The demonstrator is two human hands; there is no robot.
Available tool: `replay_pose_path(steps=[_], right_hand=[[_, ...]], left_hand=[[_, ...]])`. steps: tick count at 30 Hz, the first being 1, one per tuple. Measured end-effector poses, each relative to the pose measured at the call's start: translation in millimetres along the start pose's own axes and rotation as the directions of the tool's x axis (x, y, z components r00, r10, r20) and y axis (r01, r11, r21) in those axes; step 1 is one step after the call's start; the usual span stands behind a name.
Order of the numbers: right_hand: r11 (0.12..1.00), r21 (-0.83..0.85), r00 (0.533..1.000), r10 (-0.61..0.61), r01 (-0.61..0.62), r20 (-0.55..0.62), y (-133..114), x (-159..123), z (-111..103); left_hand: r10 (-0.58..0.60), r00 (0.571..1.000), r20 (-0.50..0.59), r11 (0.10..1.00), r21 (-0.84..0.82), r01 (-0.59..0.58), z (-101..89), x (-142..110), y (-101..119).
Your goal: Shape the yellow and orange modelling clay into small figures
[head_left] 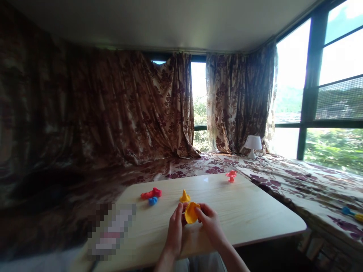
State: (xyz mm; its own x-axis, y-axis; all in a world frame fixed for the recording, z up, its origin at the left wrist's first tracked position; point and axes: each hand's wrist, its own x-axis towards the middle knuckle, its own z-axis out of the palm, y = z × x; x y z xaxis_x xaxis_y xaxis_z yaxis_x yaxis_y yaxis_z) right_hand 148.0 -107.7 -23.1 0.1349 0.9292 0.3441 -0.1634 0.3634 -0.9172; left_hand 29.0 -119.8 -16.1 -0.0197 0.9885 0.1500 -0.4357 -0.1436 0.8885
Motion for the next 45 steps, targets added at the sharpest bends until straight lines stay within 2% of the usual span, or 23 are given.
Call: replay_pose_path(steps=[5,7,11,16,20,22,24,26,29,35,40,45], right_hand=[[0.999,-0.02,0.999,0.025,-0.026,-0.02,-3,-3,0],[0.999,-0.026,0.999,0.037,-0.037,-0.027,-3,-2,0],[0.998,-0.036,0.998,0.048,-0.049,-0.038,-3,-1,-1],[0.998,-0.048,0.999,0.051,-0.051,-0.013,-4,-2,-1],[0.999,-0.039,0.999,0.034,-0.033,0.039,-2,-2,2],[0.999,-0.029,0.998,0.016,-0.015,0.061,0,-2,3],[1.0,-0.027,0.998,-0.005,0.007,0.068,3,0,3],[0.999,-0.051,0.999,-0.011,0.013,0.042,6,2,2],[0.995,-0.105,1.0,0.005,-0.004,0.015,9,3,2],[0.996,-0.093,0.999,-0.004,-0.001,-0.051,19,8,5],[0.997,-0.068,0.999,-0.027,0.025,-0.027,22,8,5],[0.998,-0.058,0.999,-0.028,0.03,0.025,12,4,5]], left_hand=[[0.027,0.998,0.048,0.999,0.029,-0.028,1.4,-2,2],[0.06,0.996,0.071,0.994,0.091,-0.066,1.5,-2,2],[0.094,0.994,0.052,0.97,0.222,-0.103,0.8,0,-2],[0.129,0.992,0.005,0.959,0.252,-0.127,0.5,3,-7],[0.237,0.971,-0.042,0.929,0.301,-0.214,1.9,2,-6],[0.299,0.954,-0.022,0.883,0.386,-0.268,1.6,2,-6],[0.254,0.967,-0.012,0.881,0.417,-0.226,0.5,2,-6],[0.236,0.97,-0.057,0.885,0.425,-0.191,-1.1,3,-6],[0.243,0.968,-0.063,0.886,0.42,-0.195,-3.6,5,-8],[0.246,0.966,-0.078,0.891,0.409,-0.194,-11.7,16,-16],[0.234,0.97,-0.059,0.891,0.412,-0.19,-13.5,17,-18],[0.241,0.968,-0.07,0.881,0.434,-0.188,-7.2,11,-12]])
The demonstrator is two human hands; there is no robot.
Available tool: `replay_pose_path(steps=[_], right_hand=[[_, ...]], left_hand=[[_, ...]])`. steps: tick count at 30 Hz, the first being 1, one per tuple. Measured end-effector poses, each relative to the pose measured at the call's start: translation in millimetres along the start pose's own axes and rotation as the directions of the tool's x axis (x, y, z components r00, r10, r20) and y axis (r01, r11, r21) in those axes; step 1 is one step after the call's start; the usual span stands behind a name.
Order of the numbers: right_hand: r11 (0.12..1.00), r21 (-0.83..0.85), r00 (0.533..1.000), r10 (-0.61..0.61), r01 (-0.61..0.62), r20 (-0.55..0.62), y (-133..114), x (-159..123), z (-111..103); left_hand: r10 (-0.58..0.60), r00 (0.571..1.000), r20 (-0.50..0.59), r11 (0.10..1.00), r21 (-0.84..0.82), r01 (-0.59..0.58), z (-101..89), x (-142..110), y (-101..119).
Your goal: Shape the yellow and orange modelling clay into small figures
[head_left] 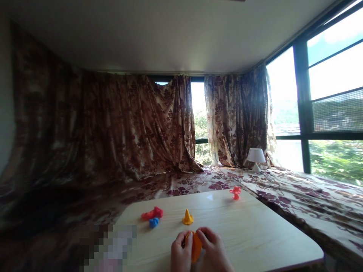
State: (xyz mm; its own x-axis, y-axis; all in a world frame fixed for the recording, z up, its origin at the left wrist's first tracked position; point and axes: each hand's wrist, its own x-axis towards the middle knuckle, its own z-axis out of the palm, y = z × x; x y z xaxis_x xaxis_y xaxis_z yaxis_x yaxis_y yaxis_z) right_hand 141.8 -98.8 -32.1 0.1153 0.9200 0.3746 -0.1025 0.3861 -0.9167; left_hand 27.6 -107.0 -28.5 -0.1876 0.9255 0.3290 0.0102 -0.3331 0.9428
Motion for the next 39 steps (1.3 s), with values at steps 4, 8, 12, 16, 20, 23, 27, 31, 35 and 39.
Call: replay_pose_path(steps=[4,8,12,16,20,23,27,31,35,39], right_hand=[[1.0,-0.004,1.0,0.004,-0.004,0.025,-5,-1,-1],[0.999,0.007,0.999,0.037,-0.037,0.005,-3,-1,-3],[0.999,0.012,0.999,0.049,-0.049,-0.01,-1,0,-3],[0.999,0.009,0.999,0.04,-0.04,-0.003,-6,-1,-2],[0.999,-0.007,0.999,0.045,-0.045,0.002,-15,-4,-2],[0.998,-0.009,0.998,0.067,-0.067,-0.009,-19,-5,-2],[0.997,-0.019,0.997,0.075,-0.075,0.014,-19,-5,-2],[0.998,-0.034,0.998,0.055,-0.054,0.037,-16,-5,-3],[0.998,-0.039,0.998,0.045,-0.044,0.033,-12,-5,-4],[0.998,-0.038,0.999,0.042,-0.041,0.03,-13,-5,-4]], left_hand=[[-0.014,1.0,0.015,1.0,-0.002,0.014,2.4,-2,5],[-0.009,0.999,0.047,1.0,0.0,0.009,3.2,-6,9],[-0.014,0.997,0.071,1.0,-0.002,0.014,4.0,-7,11],[-0.029,0.998,0.048,1.0,0.002,0.029,5.3,-6,12],[-0.02,1.0,0.023,1.0,0.021,0.02,4.6,-7,14],[-0.005,1.0,0.011,1.0,0.025,0.004,3.4,-8,15],[-0.011,1.0,-0.006,1.0,0.014,0.011,3.0,-7,14],[-0.011,0.999,-0.03,1.0,0.025,0.012,2.7,-5,10],[-0.004,1.0,-0.009,1.0,0.023,0.004,2.1,-4,10],[0.021,1.0,-0.005,0.999,0.028,-0.021,2.3,-4,11]])
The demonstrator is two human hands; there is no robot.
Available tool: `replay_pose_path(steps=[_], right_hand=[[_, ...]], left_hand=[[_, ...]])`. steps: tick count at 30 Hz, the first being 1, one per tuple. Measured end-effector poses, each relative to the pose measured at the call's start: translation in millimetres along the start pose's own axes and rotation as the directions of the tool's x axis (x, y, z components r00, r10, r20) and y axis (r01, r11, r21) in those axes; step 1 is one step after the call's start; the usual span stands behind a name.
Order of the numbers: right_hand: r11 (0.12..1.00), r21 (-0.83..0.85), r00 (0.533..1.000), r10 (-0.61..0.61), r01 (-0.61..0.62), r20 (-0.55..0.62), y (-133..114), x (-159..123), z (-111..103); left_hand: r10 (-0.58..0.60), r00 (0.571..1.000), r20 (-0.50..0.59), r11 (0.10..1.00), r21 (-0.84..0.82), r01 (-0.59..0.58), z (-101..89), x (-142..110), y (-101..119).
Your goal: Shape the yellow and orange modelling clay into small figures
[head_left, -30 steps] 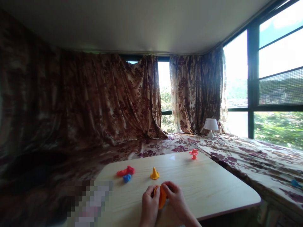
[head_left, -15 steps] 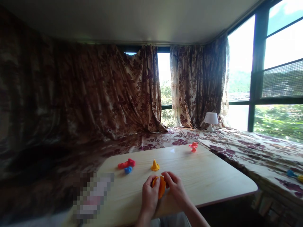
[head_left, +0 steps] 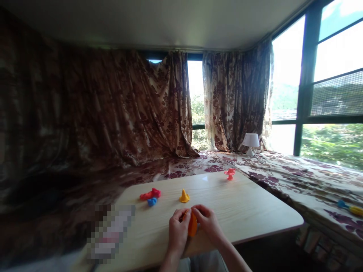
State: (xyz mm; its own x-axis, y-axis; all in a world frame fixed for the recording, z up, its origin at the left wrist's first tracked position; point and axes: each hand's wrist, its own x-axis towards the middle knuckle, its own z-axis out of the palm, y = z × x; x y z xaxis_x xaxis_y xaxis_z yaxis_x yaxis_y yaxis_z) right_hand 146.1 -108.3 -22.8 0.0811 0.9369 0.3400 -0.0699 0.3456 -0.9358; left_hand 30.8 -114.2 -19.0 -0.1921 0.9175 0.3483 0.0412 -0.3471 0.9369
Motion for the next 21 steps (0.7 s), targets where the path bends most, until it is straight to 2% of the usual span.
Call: replay_pose_path(steps=[5,10,14,21], right_hand=[[1.0,-0.001,1.0,0.018,-0.018,-0.006,-5.3,-0.7,1.1],[0.997,-0.061,0.998,-0.047,0.05,0.046,-5.6,-2.5,4.5],[0.996,-0.068,0.998,-0.064,0.065,0.02,-0.9,-1.2,3.2],[0.997,-0.049,0.998,-0.059,0.06,0.023,1.1,-0.1,-0.3]], left_hand=[[0.022,0.996,-0.085,1.0,0.014,-0.021,-2.4,1.4,1.7],[0.032,0.991,-0.129,0.999,0.022,-0.029,-6.2,0.1,3.0],[0.011,0.996,-0.092,1.0,0.006,-0.01,-5.5,-0.6,2.4],[-0.065,0.997,0.038,0.997,-0.048,0.067,-0.8,2.3,-3.3]])
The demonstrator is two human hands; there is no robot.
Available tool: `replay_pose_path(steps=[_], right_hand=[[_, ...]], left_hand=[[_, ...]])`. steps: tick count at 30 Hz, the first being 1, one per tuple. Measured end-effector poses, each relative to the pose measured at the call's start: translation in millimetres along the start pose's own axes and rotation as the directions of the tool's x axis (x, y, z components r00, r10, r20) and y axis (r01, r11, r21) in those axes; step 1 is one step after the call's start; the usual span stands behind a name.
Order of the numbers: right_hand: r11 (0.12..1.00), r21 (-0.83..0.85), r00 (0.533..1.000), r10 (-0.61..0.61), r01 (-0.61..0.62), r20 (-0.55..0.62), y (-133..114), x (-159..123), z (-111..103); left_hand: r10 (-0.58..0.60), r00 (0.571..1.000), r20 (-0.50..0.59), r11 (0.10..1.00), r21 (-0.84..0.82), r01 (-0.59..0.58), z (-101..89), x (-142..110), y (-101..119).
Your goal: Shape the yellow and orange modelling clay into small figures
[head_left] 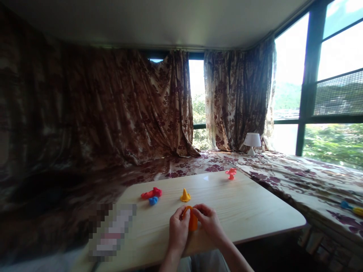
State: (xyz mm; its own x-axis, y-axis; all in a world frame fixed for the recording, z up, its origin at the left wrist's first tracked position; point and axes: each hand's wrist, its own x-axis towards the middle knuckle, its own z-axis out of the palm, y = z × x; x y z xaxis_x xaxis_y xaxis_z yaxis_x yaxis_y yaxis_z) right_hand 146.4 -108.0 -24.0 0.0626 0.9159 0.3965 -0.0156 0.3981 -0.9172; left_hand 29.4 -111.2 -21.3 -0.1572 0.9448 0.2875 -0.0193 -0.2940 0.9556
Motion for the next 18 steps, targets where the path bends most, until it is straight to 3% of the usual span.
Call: replay_pose_path(steps=[10,18], right_hand=[[1.0,-0.021,1.0,-0.021,0.02,-0.015,1.4,1.0,-1.3],[0.999,-0.039,0.999,-0.02,0.019,-0.033,0.1,0.7,-0.7]], left_hand=[[0.05,0.998,0.041,0.999,0.007,-0.051,1.1,-3.3,-0.1],[0.018,0.998,0.055,1.0,0.006,-0.019,2.1,-3.7,2.4]])
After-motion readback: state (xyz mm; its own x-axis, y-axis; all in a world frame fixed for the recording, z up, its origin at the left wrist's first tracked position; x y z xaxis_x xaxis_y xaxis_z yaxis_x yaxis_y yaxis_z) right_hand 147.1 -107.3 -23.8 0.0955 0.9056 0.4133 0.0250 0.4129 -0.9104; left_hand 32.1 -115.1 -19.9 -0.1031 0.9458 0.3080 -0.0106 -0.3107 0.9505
